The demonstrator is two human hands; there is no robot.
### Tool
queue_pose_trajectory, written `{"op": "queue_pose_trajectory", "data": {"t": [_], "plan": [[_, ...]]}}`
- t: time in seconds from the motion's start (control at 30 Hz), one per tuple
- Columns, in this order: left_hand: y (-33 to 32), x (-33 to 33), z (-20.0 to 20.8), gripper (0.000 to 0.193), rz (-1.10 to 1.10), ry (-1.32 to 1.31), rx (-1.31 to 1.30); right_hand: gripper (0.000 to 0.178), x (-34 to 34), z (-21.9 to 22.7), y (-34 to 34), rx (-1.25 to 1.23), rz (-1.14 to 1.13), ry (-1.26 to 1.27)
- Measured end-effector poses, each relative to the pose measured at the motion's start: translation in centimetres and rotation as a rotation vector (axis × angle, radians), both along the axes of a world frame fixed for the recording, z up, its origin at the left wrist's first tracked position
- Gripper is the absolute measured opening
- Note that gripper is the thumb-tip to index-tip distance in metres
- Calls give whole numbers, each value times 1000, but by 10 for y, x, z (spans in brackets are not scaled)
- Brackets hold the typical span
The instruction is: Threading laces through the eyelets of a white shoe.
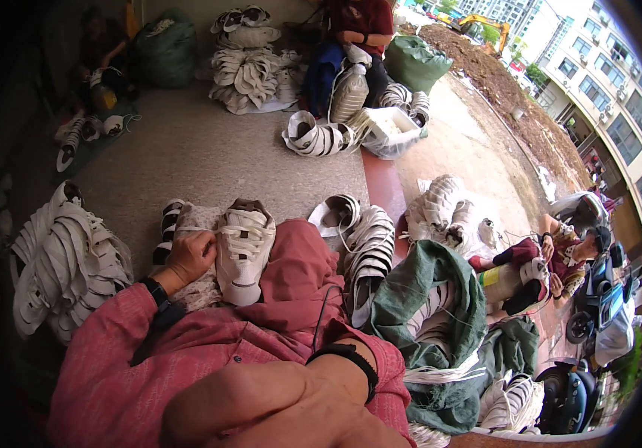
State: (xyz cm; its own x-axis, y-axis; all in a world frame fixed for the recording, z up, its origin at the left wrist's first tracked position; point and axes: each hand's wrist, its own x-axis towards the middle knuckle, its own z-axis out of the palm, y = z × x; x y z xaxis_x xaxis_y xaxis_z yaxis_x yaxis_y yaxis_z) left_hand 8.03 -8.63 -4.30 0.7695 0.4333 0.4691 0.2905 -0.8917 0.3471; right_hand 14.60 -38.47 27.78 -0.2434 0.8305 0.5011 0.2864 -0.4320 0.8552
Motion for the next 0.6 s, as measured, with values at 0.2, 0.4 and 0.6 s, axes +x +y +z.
{"op": "queue_pose_trajectory", "data": {"t": [0.2, 0.4, 0.6], "plan": [[0, -1, -3, 6, 3, 4, -8, 31, 1, 0, -1, 7, 5, 19], [0, -2, -4, 6, 1, 17, -5, 31, 0, -5, -9, 9, 5, 25], [0, -1, -3, 6, -2, 5, -2, 32, -2, -4, 0, 4, -3, 27]]}}
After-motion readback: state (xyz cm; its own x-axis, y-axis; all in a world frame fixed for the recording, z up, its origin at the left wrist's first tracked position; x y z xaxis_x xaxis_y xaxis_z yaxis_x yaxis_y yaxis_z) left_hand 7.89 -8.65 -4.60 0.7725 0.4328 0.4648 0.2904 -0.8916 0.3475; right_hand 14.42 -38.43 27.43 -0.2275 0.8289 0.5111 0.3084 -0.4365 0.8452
